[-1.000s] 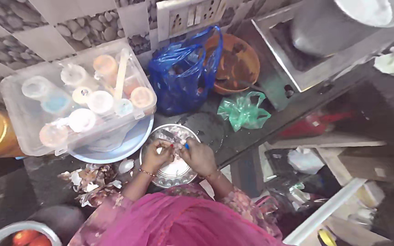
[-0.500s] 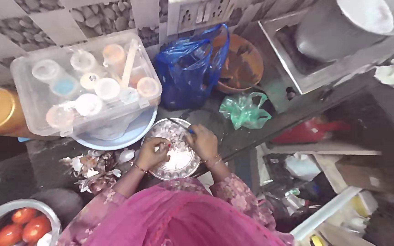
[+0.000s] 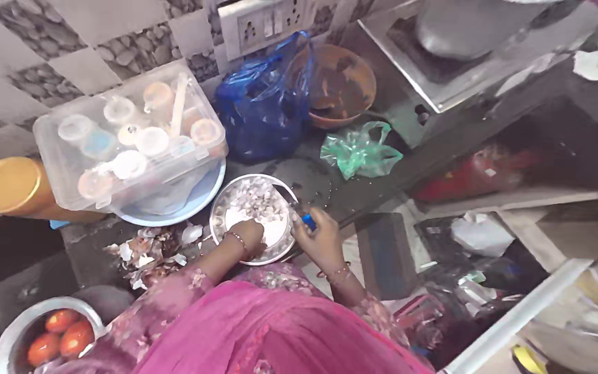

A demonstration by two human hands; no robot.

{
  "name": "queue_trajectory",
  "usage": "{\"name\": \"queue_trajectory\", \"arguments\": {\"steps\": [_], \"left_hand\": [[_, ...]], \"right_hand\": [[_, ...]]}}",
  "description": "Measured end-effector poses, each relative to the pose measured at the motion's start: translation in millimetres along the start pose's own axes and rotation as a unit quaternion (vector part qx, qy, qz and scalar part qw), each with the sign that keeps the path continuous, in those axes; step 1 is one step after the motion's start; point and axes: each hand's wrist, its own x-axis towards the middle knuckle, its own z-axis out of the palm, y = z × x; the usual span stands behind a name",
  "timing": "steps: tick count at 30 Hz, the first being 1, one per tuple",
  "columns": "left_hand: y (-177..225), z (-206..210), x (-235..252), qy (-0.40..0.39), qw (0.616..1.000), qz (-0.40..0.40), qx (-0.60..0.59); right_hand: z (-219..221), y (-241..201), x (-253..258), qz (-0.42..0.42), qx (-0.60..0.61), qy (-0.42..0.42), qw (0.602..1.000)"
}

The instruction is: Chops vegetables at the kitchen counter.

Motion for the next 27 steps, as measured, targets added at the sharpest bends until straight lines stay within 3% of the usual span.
{"name": "queue_trajectory", "arguments": {"steps": [6, 10, 12, 14, 16, 18, 22, 27], "left_hand": [[2, 4, -4, 0.013, 1.0, -0.021, 0.008], [-23, 11, -11, 0.083, 0.991, 0.065, -0.08], [-41, 16, -22, 0.132, 0.961, 0.17, -0.176], [-55, 22, -31, 0.168, 0.913, 0.262, -0.264], [-61, 24, -38, 0.208, 0.873, 0.309, -0.315], [-64, 22, -43, 0.235, 0.846, 0.334, -0.341], [-68, 17, -48, 0.229, 0.83, 0.357, -0.362], [-76, 12, -52, 0.23, 0.859, 0.293, -0.351]], "right_hand": [[2, 8, -19, 0.023, 0.041, 0.011, 0.999], [4, 5, -24, 0.043, 0.059, -0.01, 0.997], [3, 1, -23, 0.068, 0.073, -0.064, 0.993], [0, -4, -19, 0.099, 0.116, -0.178, 0.972], [2, -7, -15, 0.087, 0.181, -0.265, 0.943], [7, -12, -10, 0.047, 0.227, -0.301, 0.925], [16, -26, 7, -0.018, 0.15, -0.317, 0.936], [20, -41, 35, -0.048, 0.054, -0.414, 0.907]]}}
